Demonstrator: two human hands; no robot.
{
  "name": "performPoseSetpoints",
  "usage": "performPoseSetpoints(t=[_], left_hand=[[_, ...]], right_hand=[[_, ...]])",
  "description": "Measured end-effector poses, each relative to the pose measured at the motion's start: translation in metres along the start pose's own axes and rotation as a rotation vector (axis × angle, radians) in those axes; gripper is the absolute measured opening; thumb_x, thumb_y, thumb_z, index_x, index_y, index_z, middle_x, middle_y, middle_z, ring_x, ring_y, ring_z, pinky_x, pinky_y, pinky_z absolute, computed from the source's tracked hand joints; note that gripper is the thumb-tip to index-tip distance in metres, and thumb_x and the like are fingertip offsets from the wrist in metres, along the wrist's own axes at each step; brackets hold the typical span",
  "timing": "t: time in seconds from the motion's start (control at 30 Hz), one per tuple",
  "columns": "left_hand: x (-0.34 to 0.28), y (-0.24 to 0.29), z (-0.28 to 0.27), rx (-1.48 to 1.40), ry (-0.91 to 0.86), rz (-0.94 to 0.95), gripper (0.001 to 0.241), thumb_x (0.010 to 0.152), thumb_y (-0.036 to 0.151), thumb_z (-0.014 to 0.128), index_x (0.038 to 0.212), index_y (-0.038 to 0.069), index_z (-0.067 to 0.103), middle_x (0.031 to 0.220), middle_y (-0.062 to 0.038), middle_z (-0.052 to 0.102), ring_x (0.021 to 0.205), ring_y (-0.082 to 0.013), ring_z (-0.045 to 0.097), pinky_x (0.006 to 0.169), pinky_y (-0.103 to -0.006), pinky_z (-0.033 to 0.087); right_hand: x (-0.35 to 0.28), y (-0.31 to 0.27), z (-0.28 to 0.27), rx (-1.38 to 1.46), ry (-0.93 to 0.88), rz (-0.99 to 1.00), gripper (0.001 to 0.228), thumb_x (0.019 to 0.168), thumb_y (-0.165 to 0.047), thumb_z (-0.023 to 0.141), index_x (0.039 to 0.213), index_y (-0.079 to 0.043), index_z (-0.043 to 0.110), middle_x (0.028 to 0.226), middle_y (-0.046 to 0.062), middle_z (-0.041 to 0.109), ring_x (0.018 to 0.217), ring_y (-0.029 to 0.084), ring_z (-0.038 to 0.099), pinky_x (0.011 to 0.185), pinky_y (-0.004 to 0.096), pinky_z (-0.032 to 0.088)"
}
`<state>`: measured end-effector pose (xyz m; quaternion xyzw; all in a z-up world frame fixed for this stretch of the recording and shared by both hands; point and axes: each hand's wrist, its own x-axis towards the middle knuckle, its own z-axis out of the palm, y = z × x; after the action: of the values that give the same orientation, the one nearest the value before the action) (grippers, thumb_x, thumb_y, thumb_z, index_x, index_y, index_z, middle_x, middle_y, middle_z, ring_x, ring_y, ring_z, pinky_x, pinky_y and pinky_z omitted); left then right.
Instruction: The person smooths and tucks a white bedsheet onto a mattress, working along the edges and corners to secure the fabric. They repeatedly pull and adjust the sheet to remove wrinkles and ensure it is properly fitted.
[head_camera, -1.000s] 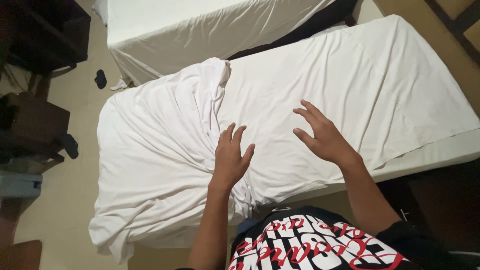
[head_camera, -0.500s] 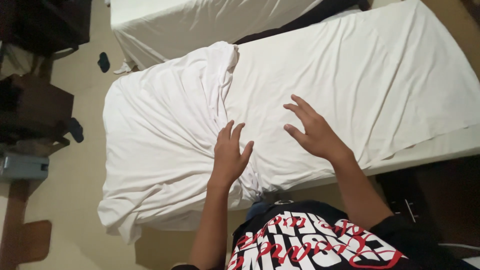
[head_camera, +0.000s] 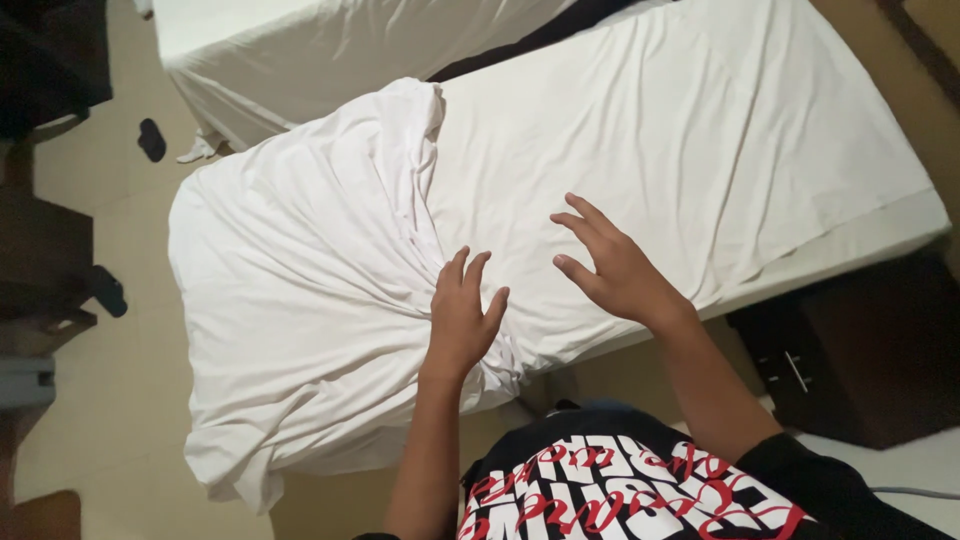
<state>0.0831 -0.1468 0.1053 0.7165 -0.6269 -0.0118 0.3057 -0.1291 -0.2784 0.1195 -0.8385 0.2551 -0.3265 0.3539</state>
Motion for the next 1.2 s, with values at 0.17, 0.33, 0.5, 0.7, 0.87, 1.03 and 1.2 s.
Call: performPoseSetpoints(t=[0.17, 0.33, 0.5, 0.7, 0.87, 1.03, 1.2], left_hand=[[-0.003, -0.002, 0.013, -0.009, -0.019, 0.055, 0.056, 0.089, 0.023, 0.074, 0.139, 0.005, 0.056, 0.147, -0.028, 0.05, 0.132, -0.0479, 0.049, 0.109, -0.0542, 0.042], [-0.001, 0.002, 0.013, -0.04, -0.087, 0.079, 0.056, 0.089, 0.023, 0.074, 0.139, 0.005, 0.056, 0.147, -0.027, 0.049, 0.133, -0.0479, 0.049, 0.108, -0.0538, 0.043], [0.001, 0.008, 0.019, -0.049, -0.146, 0.105, 0.057, 0.089, 0.022, 0.075, 0.139, 0.004, 0.056, 0.149, -0.028, 0.048, 0.133, -0.0482, 0.047, 0.106, -0.0542, 0.042], [-0.003, 0.018, 0.031, -0.109, -0.203, 0.159, 0.055, 0.09, 0.022, 0.073, 0.139, 0.005, 0.056, 0.148, -0.027, 0.049, 0.132, -0.0464, 0.05, 0.107, -0.0527, 0.044], [-0.009, 0.024, 0.036, -0.079, -0.22, 0.164, 0.055, 0.09, 0.023, 0.073, 0.139, 0.005, 0.056, 0.148, -0.028, 0.048, 0.133, -0.0488, 0.048, 0.107, -0.054, 0.042], [-0.016, 0.03, 0.034, -0.039, -0.194, 0.134, 0.055, 0.089, 0.024, 0.073, 0.139, 0.006, 0.056, 0.149, -0.028, 0.048, 0.133, -0.0501, 0.046, 0.108, -0.0546, 0.041], [-0.017, 0.037, 0.033, -0.005, -0.1, 0.099, 0.054, 0.092, 0.024, 0.072, 0.14, 0.006, 0.056, 0.148, -0.026, 0.05, 0.132, -0.0482, 0.049, 0.107, -0.0539, 0.043]], right_hand=[[-0.015, 0.005, 0.002, -0.043, 0.019, 0.063, 0.05, 0.096, -0.026, 0.066, 0.141, -0.006, 0.055, 0.162, 0.021, 0.039, 0.143, 0.041, 0.045, 0.111, 0.047, 0.043], [-0.029, 0.002, 0.0, -0.033, 0.041, 0.157, 0.052, 0.095, -0.026, 0.065, 0.141, -0.007, 0.054, 0.163, 0.019, 0.038, 0.143, 0.04, 0.045, 0.109, 0.047, 0.044], [-0.049, 0.006, -0.001, -0.04, 0.087, 0.204, 0.049, 0.096, -0.028, 0.065, 0.14, -0.008, 0.056, 0.162, 0.018, 0.039, 0.143, 0.04, 0.046, 0.11, 0.047, 0.044], [-0.073, 0.011, -0.004, -0.054, 0.13, 0.251, 0.049, 0.096, -0.028, 0.065, 0.14, -0.008, 0.057, 0.161, 0.019, 0.04, 0.142, 0.041, 0.046, 0.108, 0.046, 0.045], [-0.082, 0.007, -0.008, -0.038, 0.114, 0.295, 0.049, 0.095, -0.029, 0.065, 0.139, -0.009, 0.056, 0.162, 0.018, 0.04, 0.141, 0.04, 0.047, 0.107, 0.046, 0.046], [-0.084, 0.005, -0.012, -0.015, 0.089, 0.285, 0.05, 0.095, -0.029, 0.065, 0.14, -0.009, 0.057, 0.163, 0.017, 0.039, 0.142, 0.04, 0.046, 0.106, 0.046, 0.045], [-0.077, 0.03, -0.019, -0.068, 0.079, 0.119, 0.051, 0.097, -0.028, 0.066, 0.142, -0.007, 0.055, 0.162, 0.019, 0.041, 0.144, 0.04, 0.047, 0.111, 0.046, 0.045]])
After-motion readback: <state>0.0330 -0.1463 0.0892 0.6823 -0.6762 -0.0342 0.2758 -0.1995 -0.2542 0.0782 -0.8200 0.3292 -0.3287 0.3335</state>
